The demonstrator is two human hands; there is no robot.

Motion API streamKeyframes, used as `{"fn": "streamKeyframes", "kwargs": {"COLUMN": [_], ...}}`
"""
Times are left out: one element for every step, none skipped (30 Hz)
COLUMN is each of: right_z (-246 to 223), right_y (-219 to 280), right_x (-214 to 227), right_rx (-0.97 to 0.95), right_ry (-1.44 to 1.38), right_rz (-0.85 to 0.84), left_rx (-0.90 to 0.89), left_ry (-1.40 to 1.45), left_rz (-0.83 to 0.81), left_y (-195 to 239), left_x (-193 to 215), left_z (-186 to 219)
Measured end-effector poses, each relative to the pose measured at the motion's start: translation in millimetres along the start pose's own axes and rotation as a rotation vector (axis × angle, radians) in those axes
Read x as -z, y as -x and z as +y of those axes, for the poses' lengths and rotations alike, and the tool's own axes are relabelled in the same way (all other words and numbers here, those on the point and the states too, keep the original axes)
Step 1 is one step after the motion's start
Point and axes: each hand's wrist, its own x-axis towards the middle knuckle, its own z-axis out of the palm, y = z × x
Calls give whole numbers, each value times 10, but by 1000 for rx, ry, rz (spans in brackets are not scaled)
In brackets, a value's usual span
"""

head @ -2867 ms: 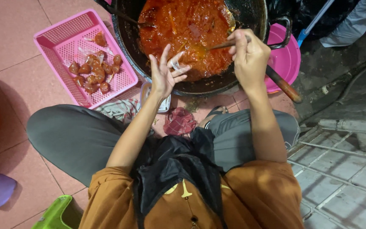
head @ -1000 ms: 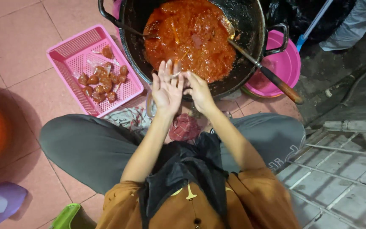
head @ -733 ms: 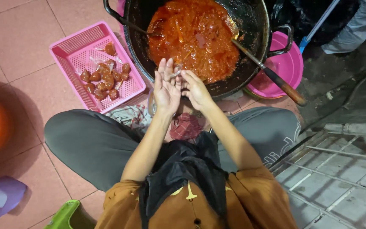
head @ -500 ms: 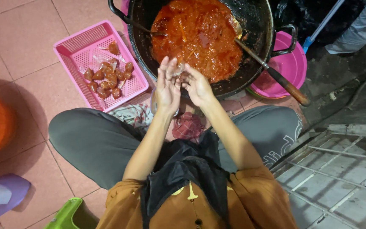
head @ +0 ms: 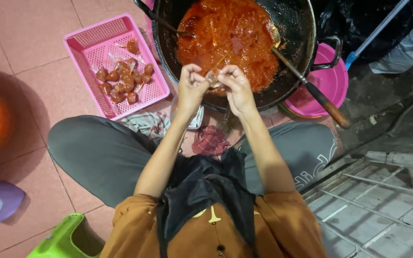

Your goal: Scooping sauce from a large wok into small plastic bags and tying them.

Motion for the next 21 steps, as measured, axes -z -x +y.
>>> {"fn": "streamKeyframes", "kwargs": {"right_z": [42, 85, 145, 206, 277, 215, 145, 72, -105, -280, -414, -535, -630, -727, -770, -815, -868, -900, -934, -968, -1002], "right_y": [-29, -57, -153, -248, -326, -294, -269, -248, -211, -172, -81, -62, -17, 26, 7, -11, -23, -37, -46, -56, -65], "right_x": [35, 69, 128, 186, 243, 158, 79, -2, -129, -256, -386, -453, -518, -582, -588, -594, -592, -584, -574, -561, -577], "right_rx": [53, 105, 106, 201, 293, 291, 360, 430, 441, 460, 467, 466, 473, 480, 480, 512, 543, 542, 565, 587, 585], "right_ry": [91, 182, 183, 371, 557, 557, 692, 828, 827, 892, 956, 954, 1029, 1104, 1101, 1156, 1215, 1214, 1294, 1374, 1372], "right_rz": [41, 83, 81, 147, 214, 213, 222, 230, 228, 188, 147, 144, 95, 45, 42, 11, -18, -20, -32, -44, -46], "left_rx": [-133, -265, -266, -335, -400, -398, -426, -453, -464, -496, -517, -518, -519, -520, -520, -549, -577, -576, -634, -691, -689], "left_ry": [-174, -349, -348, -522, -697, -698, -754, -810, -808, -808, -812, -814, -820, -826, -830, -854, -876, -877, -918, -959, -961], "left_rz": [44, 89, 90, 145, 200, 201, 208, 215, 215, 189, 167, 171, 134, 98, 100, 75, 48, 50, 16, -19, -18], "left_y": [-15, -28, -16, -2, 29, 54, 70, 83, 38, -6, 8, -14, -4, 5, -19, -42, -64, -75, -85, -94, -129], "left_x": [-34, -68, -114, -161, -202, -186, -176, -167, -165, -161, -132, -160, -171, -183, -187, -192, -206, -196, -190, -185, -170], "left_z": [25, 51, 150, 249, 347, 381, 413, 448, 523, 600, 661, 741, 811, 879, 935, 992, 1041, 1080, 1117, 1153, 1157]}}
